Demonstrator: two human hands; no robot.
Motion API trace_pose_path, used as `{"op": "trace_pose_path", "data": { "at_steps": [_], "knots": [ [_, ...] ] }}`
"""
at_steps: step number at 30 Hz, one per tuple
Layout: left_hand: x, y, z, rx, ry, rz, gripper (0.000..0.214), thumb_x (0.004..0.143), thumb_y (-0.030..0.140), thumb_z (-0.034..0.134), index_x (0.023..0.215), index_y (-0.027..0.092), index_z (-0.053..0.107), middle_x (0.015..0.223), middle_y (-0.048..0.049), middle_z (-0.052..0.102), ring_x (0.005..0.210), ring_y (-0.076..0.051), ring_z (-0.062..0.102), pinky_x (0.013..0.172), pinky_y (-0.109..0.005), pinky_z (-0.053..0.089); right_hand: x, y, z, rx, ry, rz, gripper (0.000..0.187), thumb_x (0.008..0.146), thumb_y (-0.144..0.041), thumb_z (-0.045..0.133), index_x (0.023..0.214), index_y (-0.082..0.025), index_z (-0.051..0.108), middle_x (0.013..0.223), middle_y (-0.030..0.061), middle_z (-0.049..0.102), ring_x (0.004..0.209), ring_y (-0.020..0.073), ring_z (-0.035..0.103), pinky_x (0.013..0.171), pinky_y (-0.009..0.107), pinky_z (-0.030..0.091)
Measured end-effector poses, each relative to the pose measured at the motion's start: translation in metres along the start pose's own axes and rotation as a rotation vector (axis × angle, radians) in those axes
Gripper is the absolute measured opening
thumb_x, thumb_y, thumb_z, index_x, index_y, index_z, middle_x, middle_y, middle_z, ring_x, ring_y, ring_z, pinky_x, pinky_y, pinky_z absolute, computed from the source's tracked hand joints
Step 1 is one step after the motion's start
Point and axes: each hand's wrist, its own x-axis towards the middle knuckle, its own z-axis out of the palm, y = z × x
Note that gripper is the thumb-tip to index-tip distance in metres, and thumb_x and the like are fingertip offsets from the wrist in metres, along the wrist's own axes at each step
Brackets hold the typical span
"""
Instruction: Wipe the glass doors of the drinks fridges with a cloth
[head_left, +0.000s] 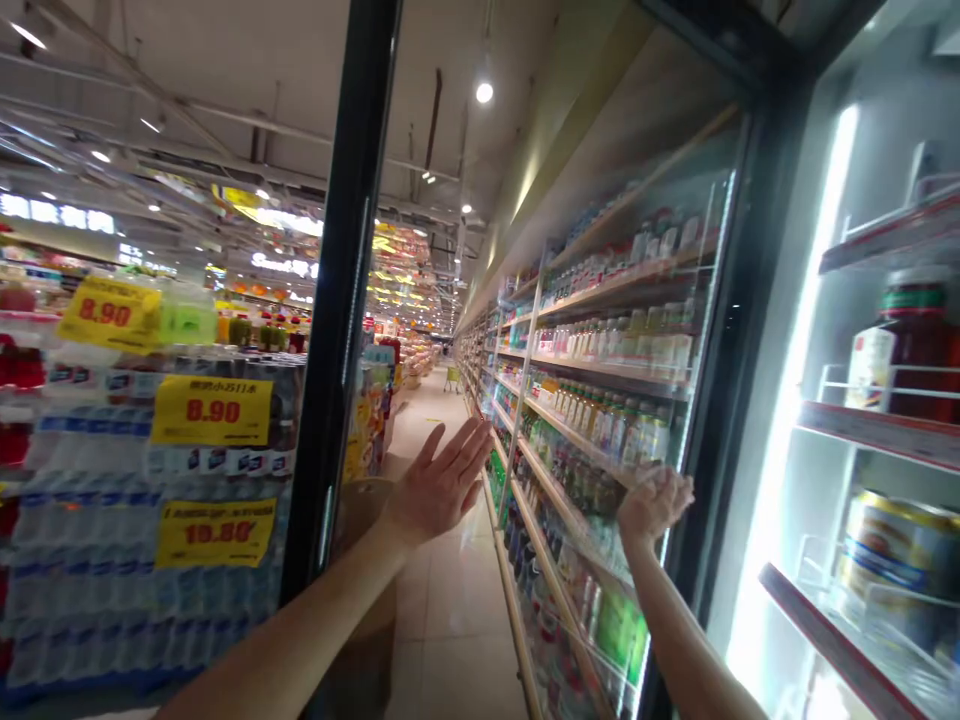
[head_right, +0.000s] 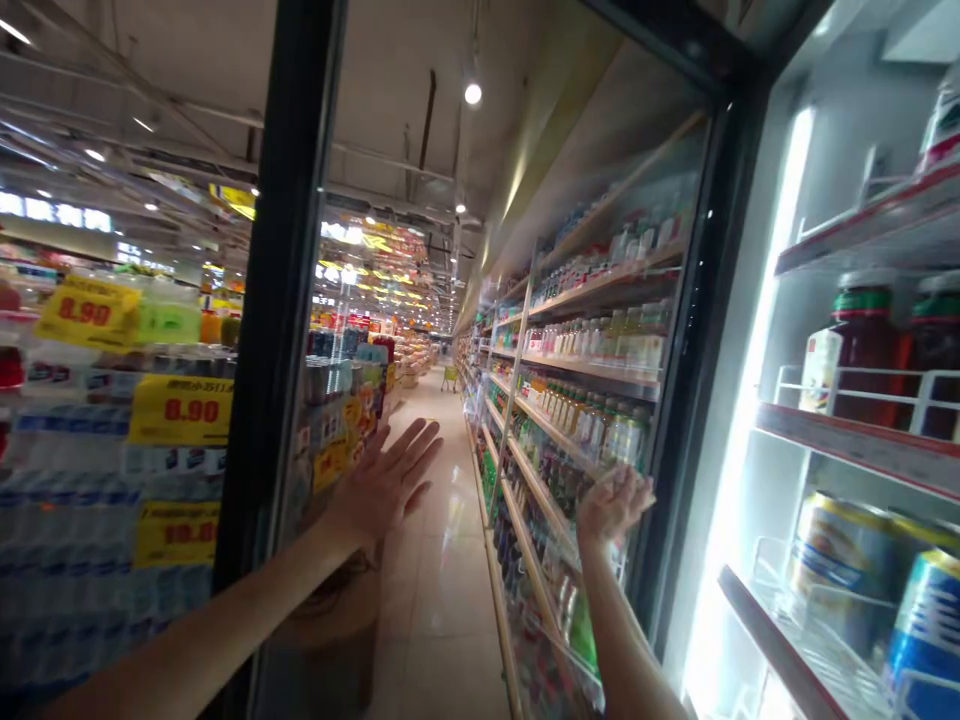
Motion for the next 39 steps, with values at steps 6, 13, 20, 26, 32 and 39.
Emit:
{"op": "trace_pose_path", "data": {
  "at_steps": [6, 13, 20, 26, 32, 39],
  "knots": [
    [-0.001, 0.002, 0.005, -0.042, 0.015, -0.020, 0.050, 0.088, 0.031, 0.042, 0.135, 0.014, 0.039, 0.143, -0.0085, 0.036, 0.139, -0.020, 0.014, 0.115, -0.044, 0.006, -0.089, -0.102, -0.018, 0.225, -0.381, -0.714, 0.044, 0.082, -0.020, 0.044, 0.126, -0.024, 0.048, 0.144, 0.0105, 0.032, 0.136, 0.0296, 0.025, 0.106, 0.058, 0.024],
    [-0.036, 0.029, 0.009, -0.052, -0.080, 0.010, 0.048, 0.087, 0.033, 0.043, 0.133, 0.020, 0.042, 0.146, -0.0010, 0.030, 0.141, -0.019, 0.002, 0.115, -0.045, -0.002, -0.062, -0.042, -0.021, 0.082, -0.171, -0.379, 0.046, 0.086, -0.022, 0.037, 0.131, -0.018, 0.044, 0.143, 0.0175, 0.032, 0.135, 0.0309, 0.025, 0.102, 0.062, 0.025],
    [-0.036, 0.029, 0.011, -0.045, -0.065, 0.006, 0.047, 0.087, 0.034, 0.043, 0.132, 0.019, 0.044, 0.146, -0.0026, 0.031, 0.141, -0.021, 0.005, 0.115, -0.046, -0.001, -0.111, -0.084, -0.031, 0.151, -0.327, -0.522, 0.047, 0.084, -0.021, 0.043, 0.131, -0.023, 0.043, 0.147, 0.0134, 0.027, 0.136, 0.0316, 0.022, 0.104, 0.060, 0.026],
    [-0.036, 0.029, 0.013, -0.062, -0.087, -0.002, 0.048, 0.087, 0.034, 0.045, 0.133, 0.020, 0.043, 0.144, -0.0034, 0.035, 0.140, -0.020, 0.011, 0.115, -0.047, 0.000, -0.118, -0.069, -0.034, 0.149, -0.368, -0.613, 0.045, 0.084, -0.024, 0.042, 0.128, -0.022, 0.047, 0.144, 0.0149, 0.031, 0.134, 0.0334, 0.026, 0.102, 0.064, 0.023],
    [-0.038, 0.030, 0.012, -0.054, -0.093, 0.014, 0.048, 0.087, 0.033, 0.042, 0.133, 0.019, 0.042, 0.146, -0.0018, 0.031, 0.140, -0.022, 0.007, 0.115, -0.048, -0.001, -0.082, -0.022, -0.027, -0.024, -0.155, -0.187, 0.047, 0.088, -0.024, 0.035, 0.133, -0.015, 0.042, 0.143, 0.0214, 0.031, 0.134, 0.0342, 0.026, 0.099, 0.066, 0.025],
    [-0.036, 0.031, 0.013, -0.055, -0.084, -0.004, 0.048, 0.088, 0.034, 0.042, 0.133, 0.018, 0.042, 0.146, -0.0019, 0.030, 0.141, -0.021, 0.006, 0.115, -0.046, -0.002, -0.126, -0.099, -0.035, 0.216, -0.434, -0.709, 0.051, 0.083, -0.022, 0.044, 0.134, -0.025, 0.040, 0.144, 0.0119, 0.032, 0.136, 0.0307, 0.025, 0.106, 0.060, 0.022]
  ]
}}
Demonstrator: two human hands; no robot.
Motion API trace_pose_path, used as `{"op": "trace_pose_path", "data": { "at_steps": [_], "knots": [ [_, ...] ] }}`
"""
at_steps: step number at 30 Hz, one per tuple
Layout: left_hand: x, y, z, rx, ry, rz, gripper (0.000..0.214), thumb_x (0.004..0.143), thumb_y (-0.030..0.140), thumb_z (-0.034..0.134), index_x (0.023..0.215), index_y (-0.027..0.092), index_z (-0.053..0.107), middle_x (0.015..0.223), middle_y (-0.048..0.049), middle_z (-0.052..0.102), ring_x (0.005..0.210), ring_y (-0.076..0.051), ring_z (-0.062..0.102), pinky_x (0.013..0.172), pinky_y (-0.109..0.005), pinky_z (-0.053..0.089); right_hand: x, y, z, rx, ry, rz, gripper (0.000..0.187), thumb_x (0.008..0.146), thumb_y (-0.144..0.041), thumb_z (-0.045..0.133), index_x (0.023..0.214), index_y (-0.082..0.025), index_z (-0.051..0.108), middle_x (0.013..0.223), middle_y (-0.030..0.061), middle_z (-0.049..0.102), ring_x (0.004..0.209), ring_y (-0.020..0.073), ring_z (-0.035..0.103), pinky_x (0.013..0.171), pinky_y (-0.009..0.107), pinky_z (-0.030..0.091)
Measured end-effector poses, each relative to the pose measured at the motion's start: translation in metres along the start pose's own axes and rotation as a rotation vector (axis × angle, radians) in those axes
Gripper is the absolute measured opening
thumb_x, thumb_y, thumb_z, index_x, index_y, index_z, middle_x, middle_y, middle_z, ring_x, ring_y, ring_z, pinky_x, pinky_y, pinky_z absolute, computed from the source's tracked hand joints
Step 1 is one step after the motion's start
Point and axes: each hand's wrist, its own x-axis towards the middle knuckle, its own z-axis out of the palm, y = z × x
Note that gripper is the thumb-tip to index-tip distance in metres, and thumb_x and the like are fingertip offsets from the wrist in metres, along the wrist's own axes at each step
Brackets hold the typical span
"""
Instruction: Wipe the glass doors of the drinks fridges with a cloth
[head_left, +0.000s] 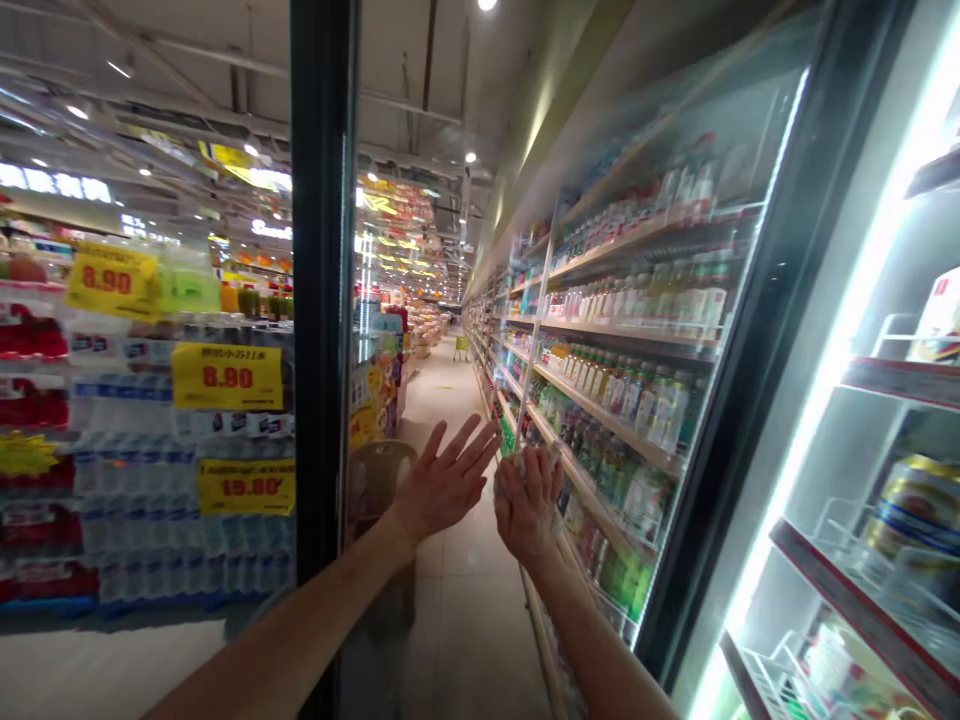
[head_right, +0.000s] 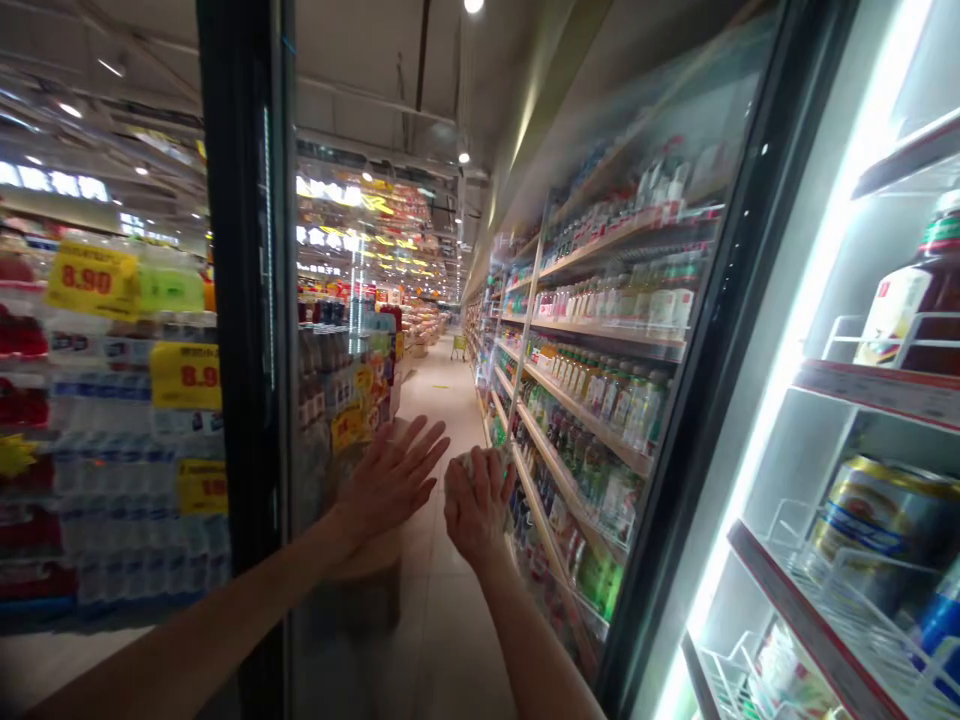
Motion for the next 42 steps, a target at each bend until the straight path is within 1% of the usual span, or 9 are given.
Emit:
{"op": "trace_pose_path", "data": {
  "at_steps": [3, 9, 12, 16, 19, 26, 35, 38, 42],
  "knots": [
    [-0.001, -0.001, -0.001, 0.002, -0.013, 0.007, 0.048, 0.088, 0.034, 0.043, 0.133, 0.020, 0.042, 0.146, -0.0015, 0.032, 0.140, -0.021, 0.009, 0.115, -0.046, -0.002, -0.002, 0.024, -0.004, -0.046, 0.031, 0.024, 0.049, 0.084, -0.023, 0.042, 0.133, -0.023, 0.042, 0.142, 0.0129, 0.036, 0.135, 0.0303, 0.027, 0.105, 0.061, 0.021],
    [-0.002, 0.000, -0.004, 0.008, -0.012, -0.001, 0.047, 0.089, 0.033, 0.040, 0.134, 0.021, 0.040, 0.147, -0.0007, 0.030, 0.140, -0.020, 0.008, 0.115, -0.047, -0.002, 0.014, 0.119, -0.022, -0.224, 0.284, 0.585, 0.049, 0.088, -0.031, 0.031, 0.131, -0.012, 0.045, 0.138, 0.0212, 0.039, 0.132, 0.0331, 0.031, 0.101, 0.062, 0.026],
    [-0.003, 0.001, -0.003, 0.001, -0.003, -0.002, 0.047, 0.089, 0.033, 0.040, 0.134, 0.022, 0.041, 0.147, -0.0008, 0.031, 0.140, -0.020, 0.010, 0.115, -0.046, -0.002, 0.032, 0.097, -0.018, -0.196, 0.302, 0.504, 0.048, 0.089, -0.030, 0.033, 0.132, -0.012, 0.043, 0.138, 0.0209, 0.039, 0.133, 0.0321, 0.030, 0.102, 0.061, 0.026],
    [-0.003, 0.000, -0.002, -0.007, 0.015, -0.005, 0.047, 0.088, 0.033, 0.041, 0.134, 0.022, 0.041, 0.147, -0.0006, 0.029, 0.140, -0.021, 0.012, 0.115, -0.046, 0.000, 0.043, 0.040, -0.004, -0.079, 0.122, 0.076, 0.049, 0.086, -0.023, 0.040, 0.134, -0.017, 0.038, 0.138, 0.0163, 0.040, 0.135, 0.0290, 0.027, 0.104, 0.057, 0.027],
    [-0.004, -0.001, -0.002, -0.012, 0.008, -0.003, 0.047, 0.088, 0.033, 0.042, 0.134, 0.022, 0.041, 0.147, -0.0003, 0.030, 0.140, -0.020, 0.010, 0.115, -0.045, 0.000, 0.037, 0.049, -0.005, -0.059, 0.066, -0.049, 0.048, 0.085, -0.024, 0.041, 0.132, -0.020, 0.041, 0.137, 0.0139, 0.042, 0.134, 0.0282, 0.029, 0.106, 0.057, 0.024],
    [-0.004, -0.001, -0.003, 0.015, 0.022, 0.002, 0.046, 0.089, 0.032, 0.039, 0.133, 0.022, 0.042, 0.148, -0.0002, 0.029, 0.141, -0.020, 0.004, 0.115, -0.046, 0.000, 0.022, 0.156, -0.031, -0.266, 0.369, 0.637, 0.048, 0.087, -0.030, 0.032, 0.128, -0.009, 0.047, 0.134, 0.0245, 0.043, 0.129, 0.0352, 0.035, 0.097, 0.063, 0.030],
    [-0.004, -0.002, 0.002, -0.016, 0.031, -0.014, 0.047, 0.088, 0.032, 0.041, 0.134, 0.021, 0.041, 0.147, 0.0001, 0.030, 0.140, -0.019, 0.009, 0.115, -0.044, 0.001, 0.040, 0.031, -0.002, -0.054, 0.060, -0.047, 0.042, 0.084, -0.025, 0.044, 0.126, -0.021, 0.048, 0.137, 0.0128, 0.041, 0.134, 0.0287, 0.029, 0.105, 0.055, 0.026],
    [-0.003, -0.002, 0.002, -0.021, 0.027, -0.013, 0.046, 0.088, 0.032, 0.042, 0.133, 0.021, 0.042, 0.146, 0.0004, 0.031, 0.140, -0.019, 0.009, 0.115, -0.044, 0.000, 0.035, 0.062, -0.009, -0.090, 0.114, 0.061, 0.041, 0.084, -0.027, 0.042, 0.123, -0.018, 0.051, 0.136, 0.0151, 0.042, 0.132, 0.0292, 0.033, 0.104, 0.056, 0.025],
    [-0.003, -0.001, -0.001, -0.012, 0.031, -0.007, 0.046, 0.088, 0.032, 0.042, 0.132, 0.022, 0.043, 0.146, -0.0003, 0.032, 0.141, -0.020, 0.008, 0.115, -0.046, 0.001, 0.035, 0.125, -0.022, -0.198, 0.322, 0.498, 0.045, 0.087, -0.032, 0.035, 0.125, -0.012, 0.050, 0.137, 0.0213, 0.040, 0.130, 0.0327, 0.033, 0.101, 0.061, 0.026]
  ]
}}
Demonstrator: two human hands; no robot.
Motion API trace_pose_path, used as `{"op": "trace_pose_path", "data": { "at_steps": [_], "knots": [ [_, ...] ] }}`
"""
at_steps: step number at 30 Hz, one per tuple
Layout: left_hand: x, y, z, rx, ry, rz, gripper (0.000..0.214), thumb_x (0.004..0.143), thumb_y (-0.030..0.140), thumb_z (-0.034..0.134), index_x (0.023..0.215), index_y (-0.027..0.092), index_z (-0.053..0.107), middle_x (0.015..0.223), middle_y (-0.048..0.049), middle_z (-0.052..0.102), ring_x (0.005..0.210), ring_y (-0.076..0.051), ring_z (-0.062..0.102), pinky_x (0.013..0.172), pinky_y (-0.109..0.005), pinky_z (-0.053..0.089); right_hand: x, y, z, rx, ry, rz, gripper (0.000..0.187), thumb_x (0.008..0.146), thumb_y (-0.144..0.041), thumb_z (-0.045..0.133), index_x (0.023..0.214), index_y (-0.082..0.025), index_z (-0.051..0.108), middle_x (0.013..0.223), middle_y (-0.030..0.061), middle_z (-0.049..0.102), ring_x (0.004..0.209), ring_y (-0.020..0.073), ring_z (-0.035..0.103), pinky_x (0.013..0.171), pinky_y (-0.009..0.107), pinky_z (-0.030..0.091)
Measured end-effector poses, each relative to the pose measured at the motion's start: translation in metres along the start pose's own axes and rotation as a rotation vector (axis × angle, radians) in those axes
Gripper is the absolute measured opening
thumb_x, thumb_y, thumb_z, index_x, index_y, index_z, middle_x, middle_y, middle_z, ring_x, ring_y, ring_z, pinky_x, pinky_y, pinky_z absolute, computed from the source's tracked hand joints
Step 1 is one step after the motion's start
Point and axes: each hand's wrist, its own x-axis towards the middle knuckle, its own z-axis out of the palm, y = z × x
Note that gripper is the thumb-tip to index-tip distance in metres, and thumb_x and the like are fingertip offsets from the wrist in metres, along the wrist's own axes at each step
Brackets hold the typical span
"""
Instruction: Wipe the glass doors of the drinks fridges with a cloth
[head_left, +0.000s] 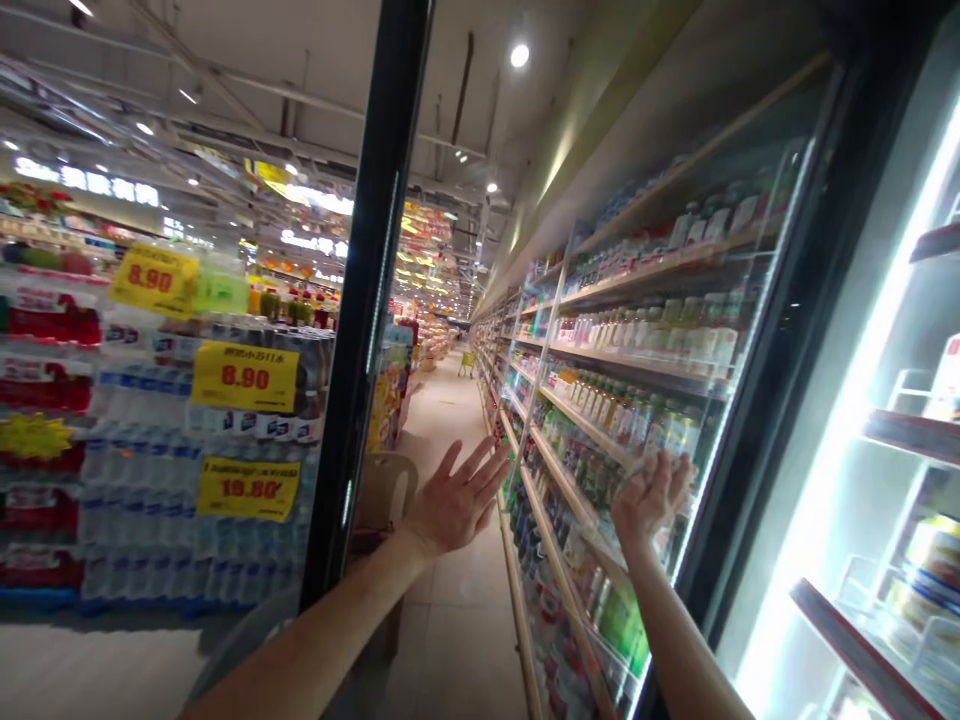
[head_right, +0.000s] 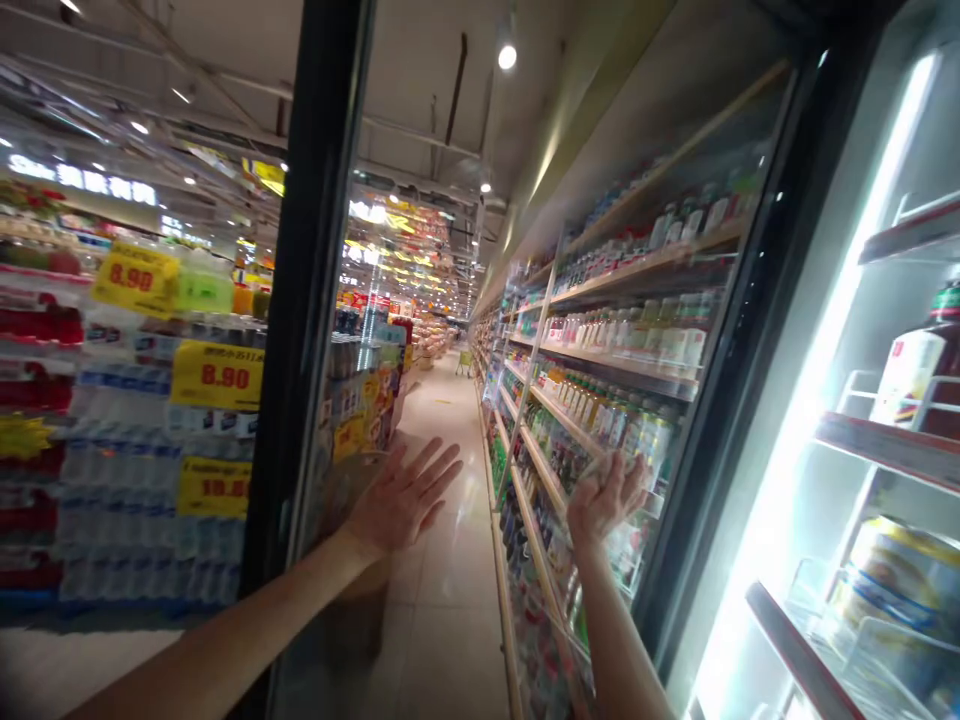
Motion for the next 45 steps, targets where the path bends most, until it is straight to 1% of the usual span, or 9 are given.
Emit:
{"op": "trace_pose_path", "data": {
  "at_steps": [3, 8, 11, 18, 24, 27, 35, 41, 45],
  "knots": [
    [0.000, 0.001, -0.001, 0.003, 0.013, 0.001, 0.047, 0.087, 0.033, 0.043, 0.133, 0.021, 0.043, 0.147, -0.0005, 0.031, 0.141, -0.020, 0.008, 0.115, -0.046, 0.000, 0.005, -0.014, 0.003, 0.036, 0.024, -0.010, 0.045, 0.088, -0.029, 0.035, 0.127, -0.011, 0.049, 0.138, 0.0212, 0.039, 0.132, 0.0323, 0.030, 0.102, 0.061, 0.025],
    [0.000, 0.000, 0.001, -0.009, -0.002, -0.007, 0.048, 0.088, 0.033, 0.043, 0.134, 0.021, 0.041, 0.147, -0.0009, 0.029, 0.140, -0.020, 0.010, 0.115, -0.046, -0.001, -0.025, -0.094, 0.000, 0.190, -0.197, -0.535, 0.045, 0.085, -0.024, 0.042, 0.129, -0.018, 0.045, 0.139, 0.0140, 0.040, 0.135, 0.0280, 0.027, 0.107, 0.055, 0.023],
    [0.000, 0.000, 0.001, -0.004, -0.005, -0.006, 0.047, 0.088, 0.033, 0.041, 0.134, 0.022, 0.041, 0.147, 0.0000, 0.029, 0.141, -0.020, 0.008, 0.115, -0.045, -0.001, -0.026, -0.091, -0.002, 0.220, -0.242, -0.649, 0.043, 0.084, -0.025, 0.046, 0.127, -0.021, 0.047, 0.137, 0.0116, 0.043, 0.134, 0.0269, 0.030, 0.108, 0.054, 0.022],
    [0.001, 0.002, -0.005, 0.047, -0.014, 0.004, 0.047, 0.089, 0.034, 0.038, 0.134, 0.022, 0.040, 0.148, 0.0001, 0.027, 0.140, -0.021, 0.009, 0.115, -0.047, 0.003, 0.031, -0.012, 0.009, 0.031, 0.068, 0.051, 0.045, 0.088, -0.031, 0.035, 0.125, -0.012, 0.052, 0.136, 0.0204, 0.043, 0.130, 0.0319, 0.035, 0.101, 0.059, 0.029],
    [0.000, 0.001, -0.006, 0.016, -0.003, 0.001, 0.046, 0.089, 0.033, 0.039, 0.134, 0.022, 0.042, 0.147, -0.0002, 0.030, 0.140, -0.020, 0.010, 0.115, -0.046, 0.002, 0.016, -0.080, 0.010, 0.166, -0.089, -0.385, 0.042, 0.085, -0.027, 0.040, 0.124, -0.016, 0.053, 0.137, 0.0155, 0.043, 0.133, 0.0280, 0.031, 0.105, 0.055, 0.027],
    [0.002, -0.003, -0.009, -0.003, -0.018, 0.026, 0.046, 0.088, 0.033, 0.041, 0.132, 0.021, 0.044, 0.146, -0.0011, 0.032, 0.141, -0.020, 0.009, 0.115, -0.046, -0.001, 0.014, -0.080, 0.009, 0.186, -0.172, -0.564, 0.040, 0.083, -0.025, 0.042, 0.120, -0.020, 0.055, 0.135, 0.0118, 0.046, 0.133, 0.0259, 0.032, 0.107, 0.054, 0.025],
    [0.030, -0.022, -0.021, 0.021, 0.082, -0.138, 0.051, 0.087, 0.033, 0.043, 0.135, 0.015, 0.039, 0.146, -0.0084, 0.032, 0.141, -0.022, 0.004, 0.114, -0.047, 0.003, 0.063, -0.013, 0.013, 0.051, 0.057, 0.089, 0.047, 0.086, -0.031, 0.032, 0.119, -0.009, 0.056, 0.133, 0.0203, 0.046, 0.130, 0.0290, 0.035, 0.104, 0.056, 0.026],
    [0.033, -0.019, -0.022, 0.023, 0.087, -0.155, 0.058, 0.087, 0.033, 0.045, 0.141, 0.017, 0.027, 0.146, -0.0085, 0.032, 0.140, -0.022, 0.009, 0.115, -0.046, 0.004, 0.024, -0.086, 0.003, 0.187, -0.153, -0.438, 0.042, 0.084, -0.023, 0.041, 0.124, -0.017, 0.052, 0.137, 0.0140, 0.042, 0.133, 0.0271, 0.030, 0.106, 0.054, 0.026],
    [0.031, -0.018, -0.024, 0.022, 0.087, -0.153, 0.055, 0.087, 0.034, 0.046, 0.138, 0.017, 0.034, 0.145, -0.0085, 0.033, 0.140, -0.022, 0.011, 0.115, -0.046, 0.005, 0.025, -0.078, -0.001, 0.250, -0.182, -0.617, 0.041, 0.081, -0.022, 0.045, 0.122, -0.021, 0.054, 0.137, 0.0103, 0.044, 0.132, 0.0260, 0.033, 0.108, 0.054, 0.023]
  ]
}}
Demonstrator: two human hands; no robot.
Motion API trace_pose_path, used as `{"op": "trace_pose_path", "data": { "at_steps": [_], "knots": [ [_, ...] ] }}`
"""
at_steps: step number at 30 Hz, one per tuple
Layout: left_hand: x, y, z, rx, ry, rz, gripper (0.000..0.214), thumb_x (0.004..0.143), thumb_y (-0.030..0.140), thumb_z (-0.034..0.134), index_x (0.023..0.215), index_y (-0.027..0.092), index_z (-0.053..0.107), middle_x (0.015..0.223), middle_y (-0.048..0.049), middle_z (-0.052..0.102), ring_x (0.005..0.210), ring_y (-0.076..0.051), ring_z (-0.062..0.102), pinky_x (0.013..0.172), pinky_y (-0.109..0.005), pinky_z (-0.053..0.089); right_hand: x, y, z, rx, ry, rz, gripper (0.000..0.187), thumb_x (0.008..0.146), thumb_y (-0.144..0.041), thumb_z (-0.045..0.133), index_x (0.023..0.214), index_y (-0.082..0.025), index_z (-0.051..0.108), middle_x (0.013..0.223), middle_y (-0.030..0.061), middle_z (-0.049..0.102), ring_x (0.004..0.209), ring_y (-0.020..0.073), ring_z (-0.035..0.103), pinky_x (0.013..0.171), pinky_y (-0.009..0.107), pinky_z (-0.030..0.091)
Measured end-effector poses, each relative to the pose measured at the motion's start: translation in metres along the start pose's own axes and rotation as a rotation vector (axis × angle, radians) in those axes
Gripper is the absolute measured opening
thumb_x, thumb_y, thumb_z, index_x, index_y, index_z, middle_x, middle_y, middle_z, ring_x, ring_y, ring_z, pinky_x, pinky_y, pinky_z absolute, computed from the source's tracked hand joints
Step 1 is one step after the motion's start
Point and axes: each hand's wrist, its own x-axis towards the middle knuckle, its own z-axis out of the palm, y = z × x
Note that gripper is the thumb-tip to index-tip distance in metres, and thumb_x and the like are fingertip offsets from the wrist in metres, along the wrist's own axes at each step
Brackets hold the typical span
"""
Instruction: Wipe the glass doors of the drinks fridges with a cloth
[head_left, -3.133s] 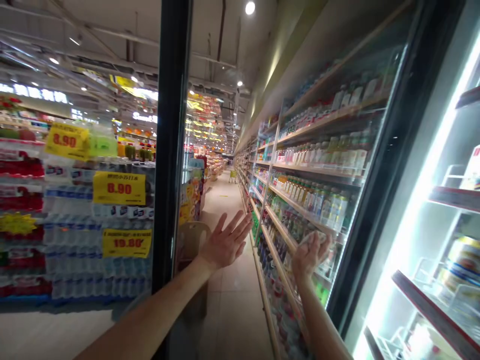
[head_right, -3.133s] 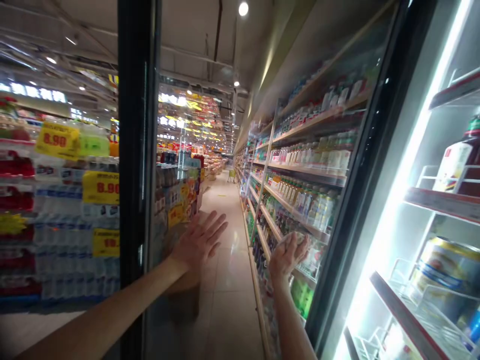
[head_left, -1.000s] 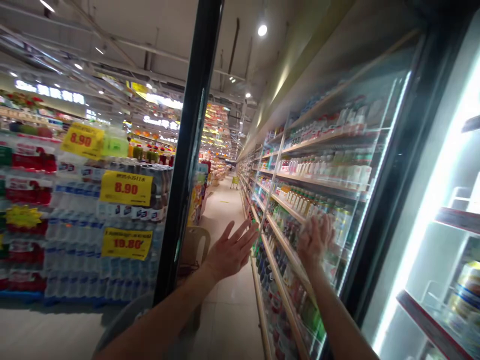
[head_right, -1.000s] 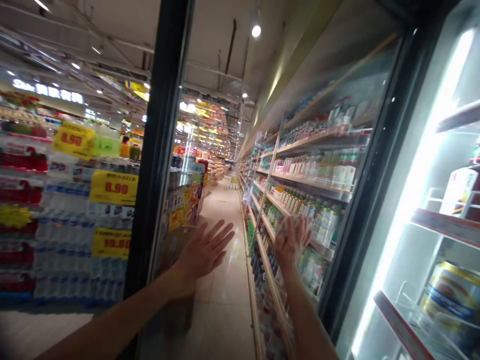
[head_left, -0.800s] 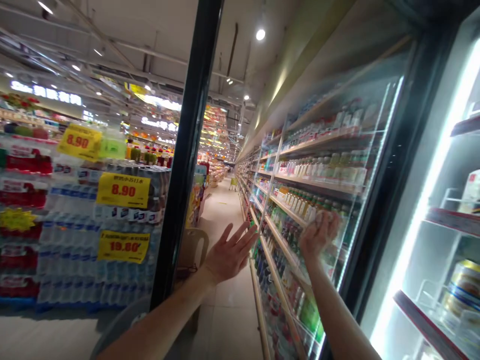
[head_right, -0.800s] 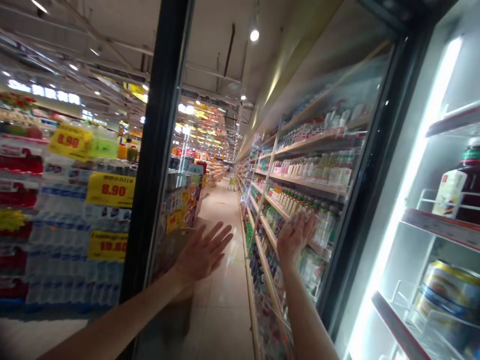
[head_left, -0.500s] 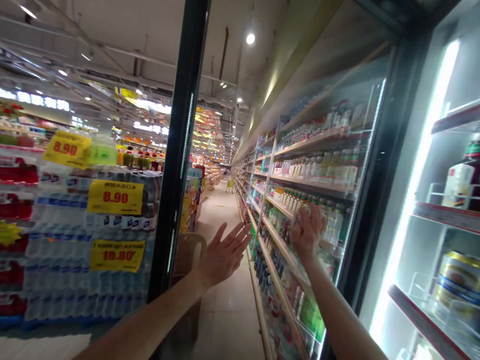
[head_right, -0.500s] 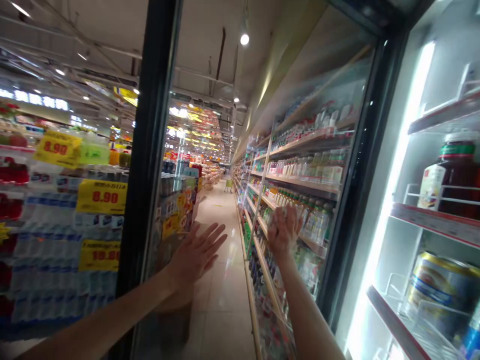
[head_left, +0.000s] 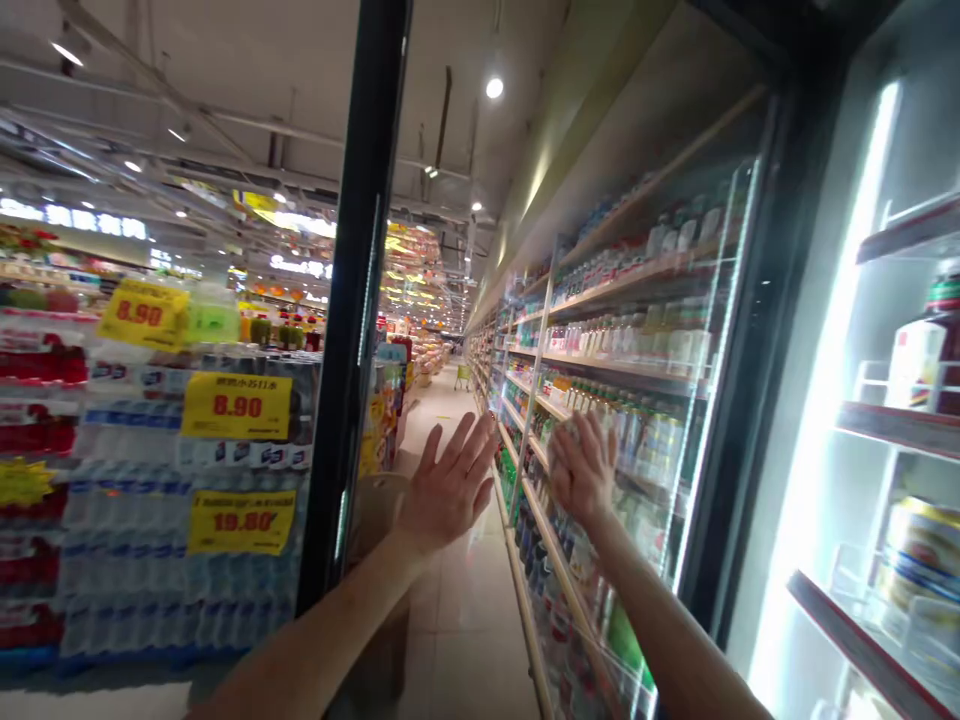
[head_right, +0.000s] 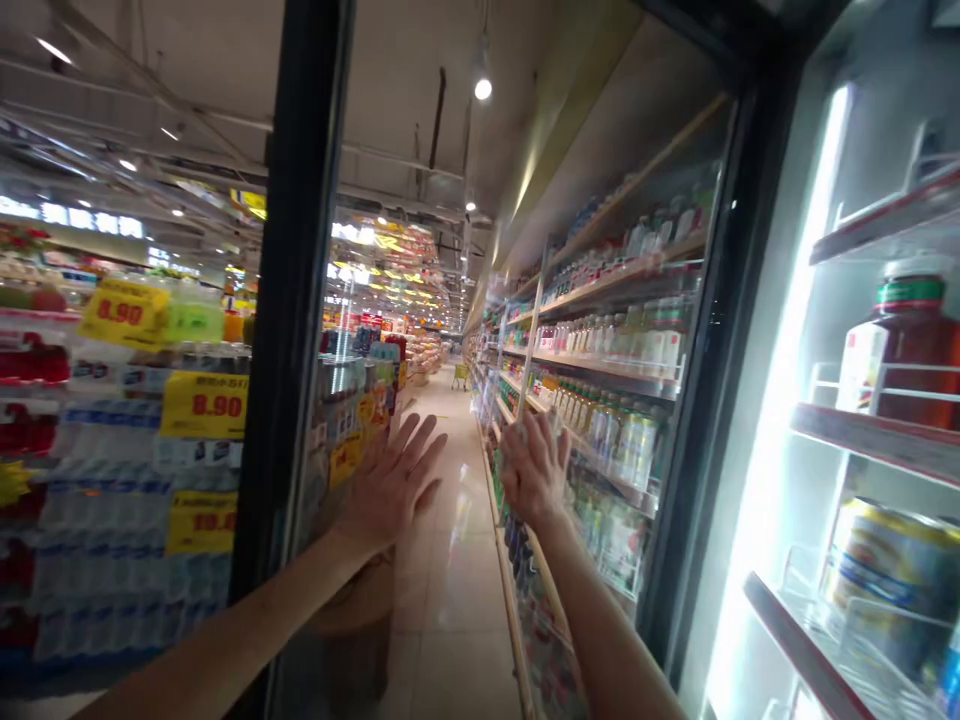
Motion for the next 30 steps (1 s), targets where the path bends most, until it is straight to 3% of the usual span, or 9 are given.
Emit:
{"op": "trace_pose_path", "data": {
  "at_steps": [4, 6, 8, 12, 15, 20, 23, 25, 30],
  "knots": [
    [-0.001, -0.001, 0.000, 0.013, 0.011, 0.001, 0.050, 0.087, 0.033, 0.044, 0.134, 0.017, 0.040, 0.146, -0.0070, 0.032, 0.140, -0.021, 0.012, 0.115, -0.046, 0.004, 0.004, 0.046, -0.003, -0.134, 0.212, 0.450, 0.042, 0.086, -0.026, 0.037, 0.122, -0.012, 0.054, 0.136, 0.0182, 0.043, 0.131, 0.0292, 0.034, 0.104, 0.056, 0.026],
    [-0.001, -0.001, 0.001, 0.013, 0.021, 0.002, 0.049, 0.087, 0.033, 0.044, 0.134, 0.017, 0.040, 0.146, -0.0067, 0.032, 0.140, -0.022, 0.012, 0.114, -0.046, 0.003, 0.011, 0.047, 0.000, -0.168, 0.260, 0.587, 0.043, 0.088, -0.028, 0.035, 0.122, -0.010, 0.054, 0.136, 0.0200, 0.042, 0.130, 0.0306, 0.034, 0.103, 0.058, 0.027],
    [-0.002, -0.001, 0.001, 0.010, 0.033, 0.000, 0.049, 0.087, 0.033, 0.044, 0.134, 0.017, 0.040, 0.146, -0.0070, 0.032, 0.140, -0.022, 0.013, 0.114, -0.046, 0.003, 0.018, 0.025, 0.005, -0.149, 0.218, 0.503, 0.043, 0.087, -0.028, 0.036, 0.123, -0.012, 0.053, 0.138, 0.0195, 0.040, 0.131, 0.0308, 0.032, 0.103, 0.058, 0.027],
    [-0.002, -0.001, 0.002, 0.009, 0.042, -0.004, 0.049, 0.088, 0.033, 0.044, 0.134, 0.017, 0.040, 0.145, -0.0072, 0.033, 0.140, -0.022, 0.014, 0.114, -0.045, 0.005, 0.021, -0.041, 0.015, -0.034, 0.038, 0.060, 0.040, 0.084, -0.023, 0.043, 0.123, -0.020, 0.052, 0.139, 0.0127, 0.041, 0.133, 0.0270, 0.030, 0.107, 0.054, 0.025],
    [-0.002, -0.002, 0.000, 0.011, 0.028, 0.002, 0.048, 0.088, 0.033, 0.044, 0.133, 0.018, 0.041, 0.145, -0.0064, 0.033, 0.140, -0.021, 0.013, 0.115, -0.045, 0.005, 0.013, -0.044, 0.012, -0.012, 0.015, -0.015, 0.040, 0.083, -0.022, 0.045, 0.122, -0.021, 0.053, 0.137, 0.0107, 0.043, 0.133, 0.0263, 0.032, 0.108, 0.054, 0.023],
    [-0.003, -0.001, -0.002, 0.036, 0.005, 0.014, 0.048, 0.088, 0.034, 0.042, 0.133, 0.018, 0.042, 0.146, -0.0065, 0.032, 0.140, -0.022, 0.013, 0.115, -0.046, 0.004, -0.005, 0.036, -0.002, -0.164, 0.226, 0.518, 0.043, 0.086, -0.029, 0.037, 0.121, -0.011, 0.056, 0.136, 0.0194, 0.043, 0.130, 0.0311, 0.036, 0.103, 0.058, 0.027],
    [-0.004, 0.000, -0.003, 0.045, 0.006, 0.017, 0.048, 0.088, 0.035, 0.041, 0.133, 0.017, 0.041, 0.146, -0.0078, 0.032, 0.140, -0.024, 0.014, 0.114, -0.047, 0.005, -0.014, 0.048, -0.005, -0.207, 0.285, 0.685, 0.044, 0.088, -0.031, 0.036, 0.122, -0.010, 0.055, 0.136, 0.0208, 0.043, 0.129, 0.0331, 0.036, 0.102, 0.059, 0.029],
    [-0.003, 0.000, -0.002, 0.040, 0.028, 0.019, 0.048, 0.088, 0.033, 0.042, 0.132, 0.016, 0.042, 0.145, -0.0083, 0.033, 0.140, -0.023, 0.013, 0.114, -0.047, 0.005, -0.025, 0.022, -0.004, -0.179, 0.219, 0.572, 0.044, 0.088, -0.029, 0.037, 0.126, -0.013, 0.052, 0.139, 0.0197, 0.039, 0.132, 0.0339, 0.032, 0.103, 0.059, 0.028],
    [0.000, -0.003, 0.000, 0.011, 0.036, 0.021, 0.047, 0.087, 0.033, 0.044, 0.130, 0.015, 0.044, 0.145, -0.0090, 0.034, 0.140, -0.023, 0.013, 0.114, -0.046, 0.006, -0.060, -0.074, 0.007, -0.015, -0.089, 0.070, 0.051, 0.083, -0.019, 0.044, 0.134, -0.023, 0.039, 0.145, 0.0140, 0.030, 0.135, 0.0322, 0.026, 0.103, 0.061, 0.027]
  ]
}}
